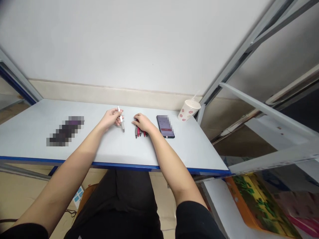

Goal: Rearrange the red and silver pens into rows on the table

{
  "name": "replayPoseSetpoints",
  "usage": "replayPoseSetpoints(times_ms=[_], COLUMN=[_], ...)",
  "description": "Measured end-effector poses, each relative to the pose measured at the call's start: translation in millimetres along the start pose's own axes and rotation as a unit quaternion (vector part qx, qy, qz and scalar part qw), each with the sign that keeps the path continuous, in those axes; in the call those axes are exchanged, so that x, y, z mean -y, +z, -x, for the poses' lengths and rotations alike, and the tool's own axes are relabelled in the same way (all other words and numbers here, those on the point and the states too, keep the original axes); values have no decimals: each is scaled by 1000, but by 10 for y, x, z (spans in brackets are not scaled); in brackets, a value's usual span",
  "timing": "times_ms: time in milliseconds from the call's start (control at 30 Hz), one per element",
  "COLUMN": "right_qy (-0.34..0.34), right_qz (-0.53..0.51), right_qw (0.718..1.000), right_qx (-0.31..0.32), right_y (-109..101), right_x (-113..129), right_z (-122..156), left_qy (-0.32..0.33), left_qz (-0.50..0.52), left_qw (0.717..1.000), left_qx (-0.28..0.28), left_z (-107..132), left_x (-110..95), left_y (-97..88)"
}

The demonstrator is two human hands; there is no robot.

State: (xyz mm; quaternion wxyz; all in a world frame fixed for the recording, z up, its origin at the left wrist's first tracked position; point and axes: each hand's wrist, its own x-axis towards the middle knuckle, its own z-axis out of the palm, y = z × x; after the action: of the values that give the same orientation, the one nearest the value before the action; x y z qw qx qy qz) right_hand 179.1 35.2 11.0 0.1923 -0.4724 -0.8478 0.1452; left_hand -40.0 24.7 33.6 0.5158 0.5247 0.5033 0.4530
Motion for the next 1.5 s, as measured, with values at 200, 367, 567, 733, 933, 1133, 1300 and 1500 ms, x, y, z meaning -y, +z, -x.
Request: replayPoseSetpoints(times_ms=[200, 367, 567, 733, 933, 1133, 1300, 1500], right_qy=[45, 73, 65, 44, 72, 21, -13, 25], right_qz=[-26, -106, -314, -449, -545, -342, -185, -212], right_qw=[996, 983, 947, 892, 833, 939, 970, 957], right_qx=[-70, -132, -21, -13, 67, -38, -160, -198], right_y=[-54, -254, -257, -124, -202, -287, -284, -250], right_x=[-53, 16, 289, 336, 226, 311, 408, 331], right_z=[17, 110, 294, 298, 302, 366, 378, 338], left_qy=[-3, 23, 48, 91, 167, 171, 131, 107], left_qz=[4, 54, 175, 201, 177, 204, 206, 208], left_qw=[1000, 998, 982, 968, 965, 964, 970, 972], left_qx=[3, 3, 55, 121, 101, 21, -11, -14], left_z=[5, 17, 44, 48, 11, -24, -9, 33], left_x=[5, -46, -73, -37, 5, 43, 23, 7], left_y=[14, -4, 3, 15, 39, 126, 151, 136])
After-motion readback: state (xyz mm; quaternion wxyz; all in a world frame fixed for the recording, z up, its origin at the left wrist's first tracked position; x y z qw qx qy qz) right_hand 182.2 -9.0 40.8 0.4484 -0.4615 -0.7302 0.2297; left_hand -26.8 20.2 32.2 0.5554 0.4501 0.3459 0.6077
